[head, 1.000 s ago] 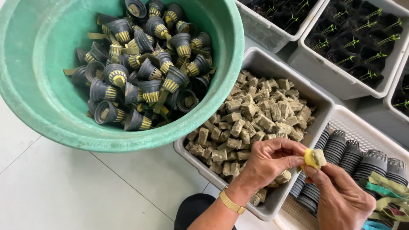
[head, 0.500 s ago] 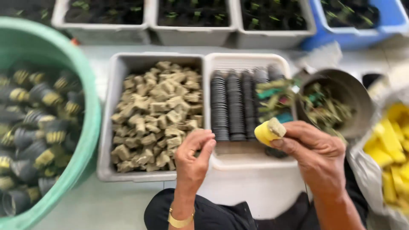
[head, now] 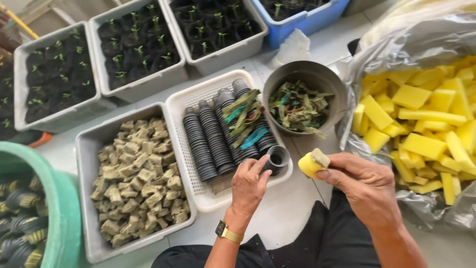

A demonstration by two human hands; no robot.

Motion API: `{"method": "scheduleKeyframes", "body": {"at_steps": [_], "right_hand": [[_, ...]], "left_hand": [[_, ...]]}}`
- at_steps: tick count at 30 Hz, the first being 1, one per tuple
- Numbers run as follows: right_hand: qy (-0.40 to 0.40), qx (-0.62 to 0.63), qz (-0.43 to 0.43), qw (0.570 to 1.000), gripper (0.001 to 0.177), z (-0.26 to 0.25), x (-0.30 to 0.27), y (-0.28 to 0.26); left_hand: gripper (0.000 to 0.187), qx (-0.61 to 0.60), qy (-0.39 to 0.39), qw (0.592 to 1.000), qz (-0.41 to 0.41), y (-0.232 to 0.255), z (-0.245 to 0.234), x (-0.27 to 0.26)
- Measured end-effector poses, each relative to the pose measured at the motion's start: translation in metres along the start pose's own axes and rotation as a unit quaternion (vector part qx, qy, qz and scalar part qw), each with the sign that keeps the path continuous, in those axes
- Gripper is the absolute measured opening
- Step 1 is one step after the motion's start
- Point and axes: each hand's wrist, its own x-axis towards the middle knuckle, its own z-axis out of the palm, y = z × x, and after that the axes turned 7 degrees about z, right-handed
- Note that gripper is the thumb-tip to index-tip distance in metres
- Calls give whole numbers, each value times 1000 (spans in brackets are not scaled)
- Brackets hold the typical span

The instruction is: The person sits on the floor and assembles hydroponic net pots: they take yellow foam blocks from a sack, press a cube of growing medium into a foam sleeve, insert the foam into a black net cup, wrap a green fabric strip around it, and place the finished pot into a green basin with other completed pots.

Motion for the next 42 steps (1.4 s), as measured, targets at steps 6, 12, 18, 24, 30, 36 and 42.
{"method": "scheduleKeyframes", "body": {"at_steps": [6,12,18,24,30,36,42], "right_hand": [[-5,5,15,1000,22,-22,5,3],[-33,25,13,999,22,-27,12,13],[-42,55,57,996,24,-23,15,-19],[-173,16,-64,983,26,0,-8,-60],[-290,159,-35,943,32,30,-35,-90],[-351,87,-29,932,32,62,-46,-87],[-396,94,-12,913,31,89,-52,-68]], "left_hand": [[17,108,-6,988,114,-1,23,12],[12,47,11,996,75,17,16,24],[13,-412,110,896,-123,26,6,7],[22,-332,147,932,-7,71,-38,-48],[80,-128,214,957,150,116,-99,-84],[90,-97,252,949,161,120,-121,-116],[94,-62,247,953,167,120,-134,-127]]}}
